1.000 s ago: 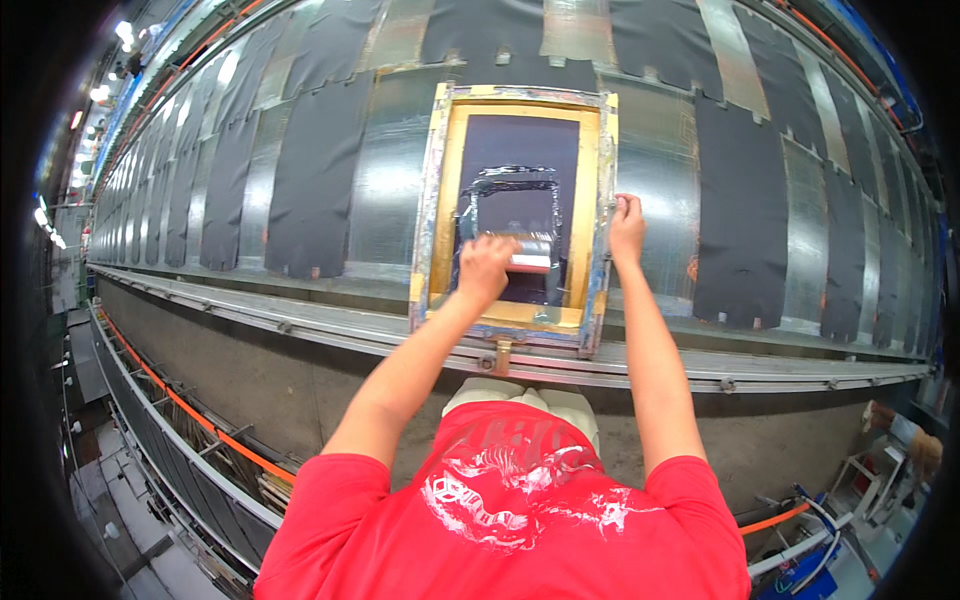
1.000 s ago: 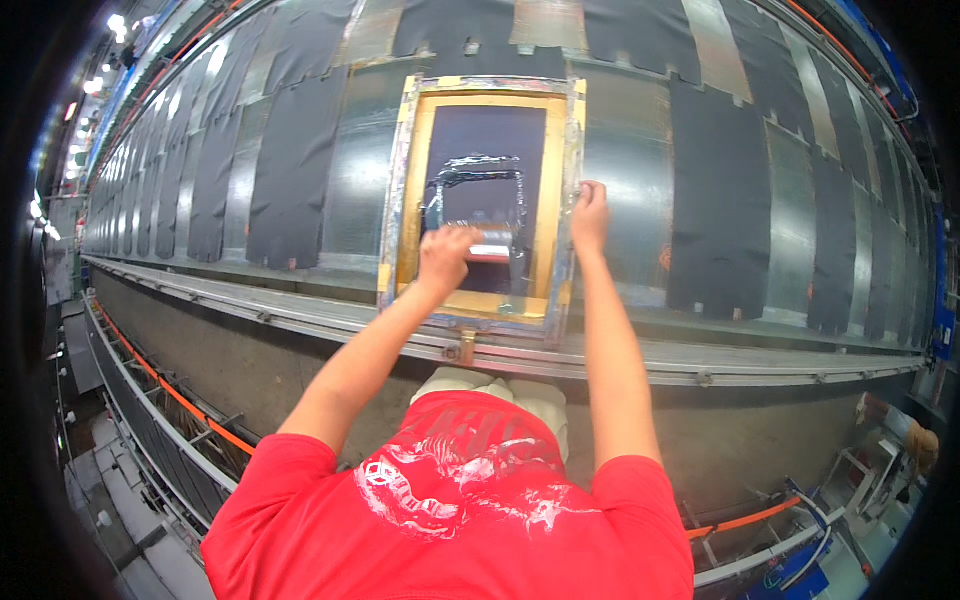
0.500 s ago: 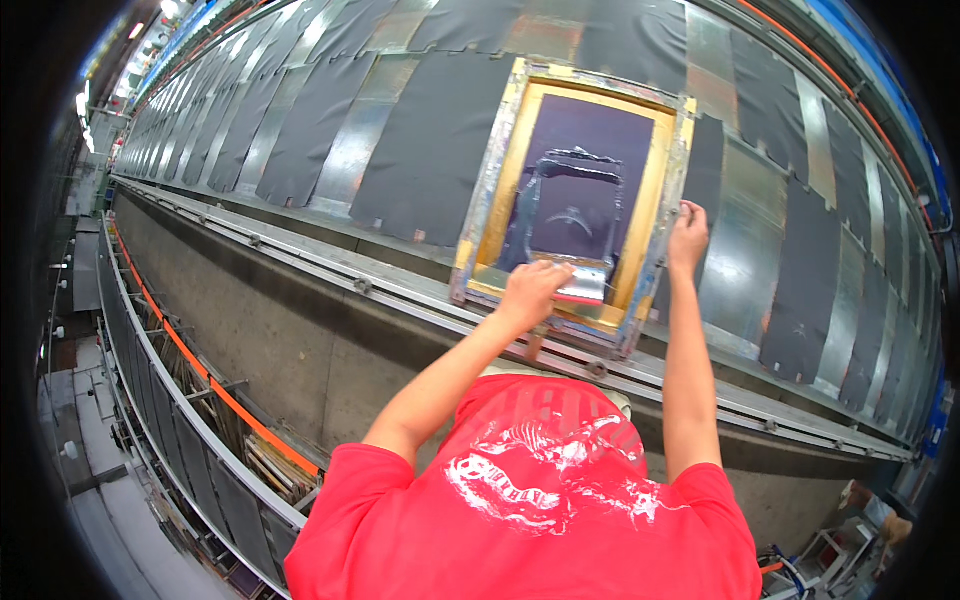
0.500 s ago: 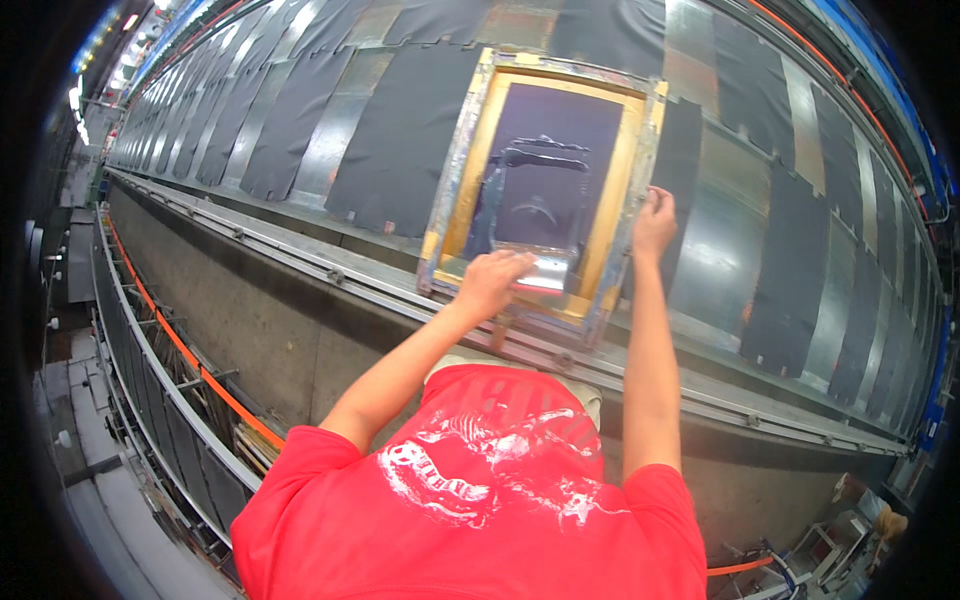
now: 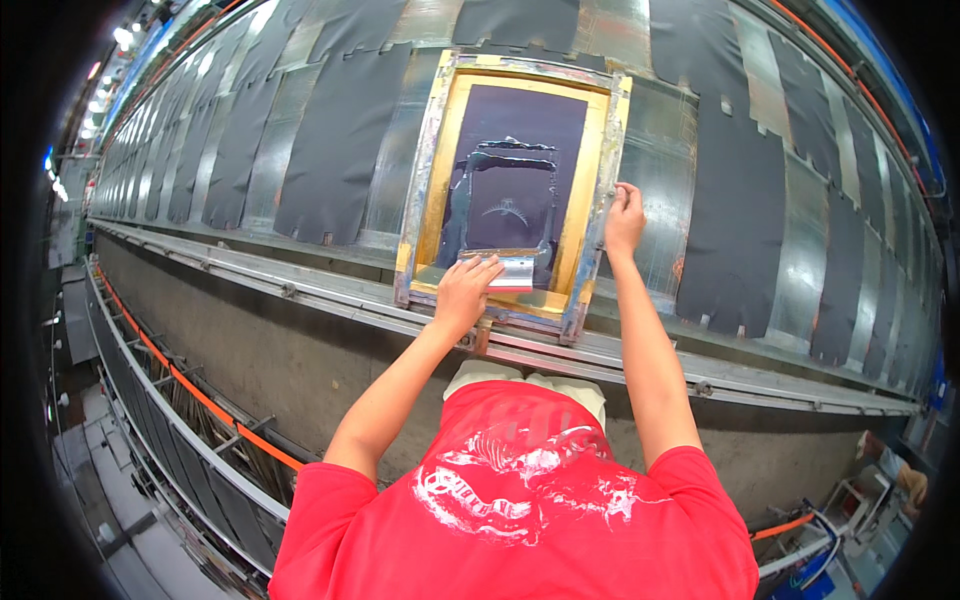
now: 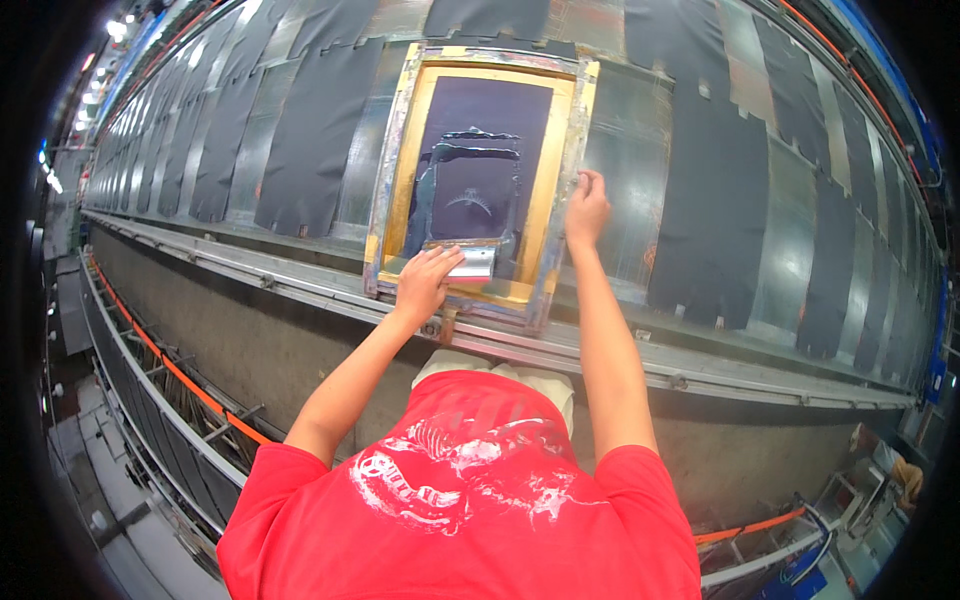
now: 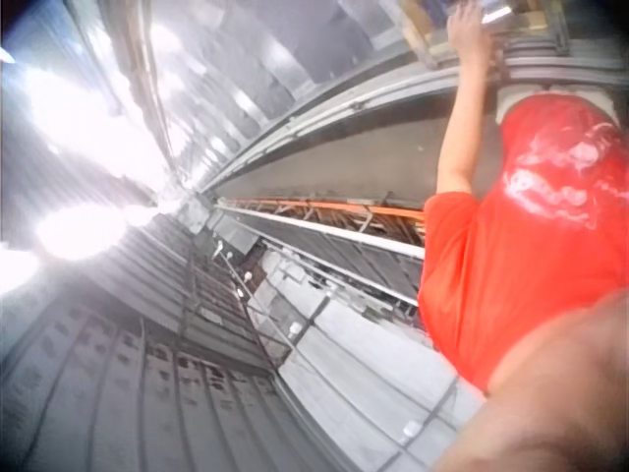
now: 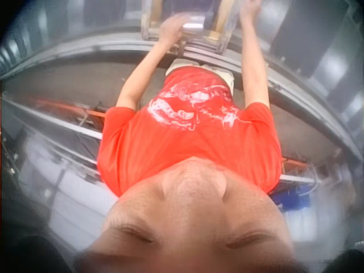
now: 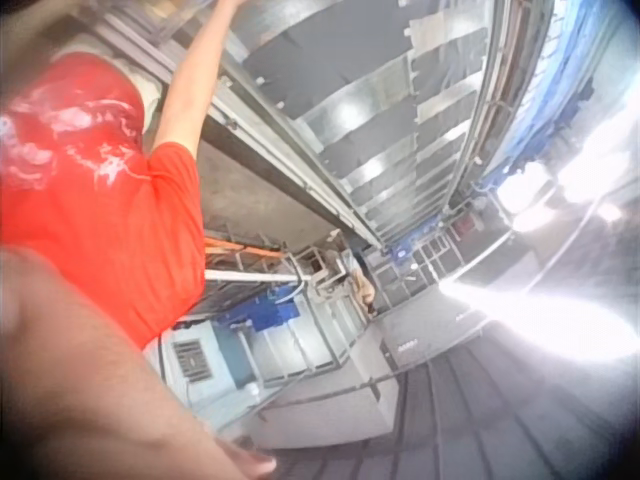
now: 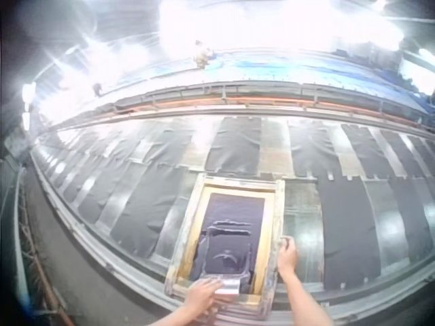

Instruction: The person uses a squeegee to pull dark ink across a screen-printing frame mounted on a conveyor, repeatedly wiping the mesh to clear ink buildup. The person lifts the frame to reveal a printed graphic on the fabric below, then resumes squeegeeing.

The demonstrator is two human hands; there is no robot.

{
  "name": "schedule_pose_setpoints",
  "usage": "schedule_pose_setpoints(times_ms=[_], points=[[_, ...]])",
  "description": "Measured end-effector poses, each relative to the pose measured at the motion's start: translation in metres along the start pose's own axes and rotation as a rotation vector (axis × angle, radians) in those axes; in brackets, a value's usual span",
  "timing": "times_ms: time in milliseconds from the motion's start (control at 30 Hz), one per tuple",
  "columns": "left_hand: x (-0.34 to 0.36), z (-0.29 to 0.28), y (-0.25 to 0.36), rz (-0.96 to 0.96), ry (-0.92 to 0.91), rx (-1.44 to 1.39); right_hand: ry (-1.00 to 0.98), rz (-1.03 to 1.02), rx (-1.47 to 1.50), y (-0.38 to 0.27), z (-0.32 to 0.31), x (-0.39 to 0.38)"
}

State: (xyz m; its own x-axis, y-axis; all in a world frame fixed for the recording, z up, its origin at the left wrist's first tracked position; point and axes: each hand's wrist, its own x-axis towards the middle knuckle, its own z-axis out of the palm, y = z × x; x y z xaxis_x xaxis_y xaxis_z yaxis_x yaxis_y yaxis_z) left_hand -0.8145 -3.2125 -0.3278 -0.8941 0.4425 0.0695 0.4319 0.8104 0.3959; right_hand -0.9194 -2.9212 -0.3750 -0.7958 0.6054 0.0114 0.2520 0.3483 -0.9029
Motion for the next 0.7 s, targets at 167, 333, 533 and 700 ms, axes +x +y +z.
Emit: schedule_pose_setpoints(times_ms=[167,333,533,700], points=[[-0.04,0.003,-0.01,0.034,-0.038,-0.015,0.015,-0.02,-0.065,0.013,0.01,0.003],[-0.012,0.014,-0.029,0.138,0.003,0.093,0.053,-0.038,-0.073,0.022,0.016,0.006],[0.171,-0.027,-0.054,-0.147,-0.139,-0.024,0.025,0.024,-0.145,0.007,0.012,0.003],[0.184,0.002,-0.069,0.066,0.055,0.122,-0.009,0.044,-0.097,-0.003,0.012,-0.002]])
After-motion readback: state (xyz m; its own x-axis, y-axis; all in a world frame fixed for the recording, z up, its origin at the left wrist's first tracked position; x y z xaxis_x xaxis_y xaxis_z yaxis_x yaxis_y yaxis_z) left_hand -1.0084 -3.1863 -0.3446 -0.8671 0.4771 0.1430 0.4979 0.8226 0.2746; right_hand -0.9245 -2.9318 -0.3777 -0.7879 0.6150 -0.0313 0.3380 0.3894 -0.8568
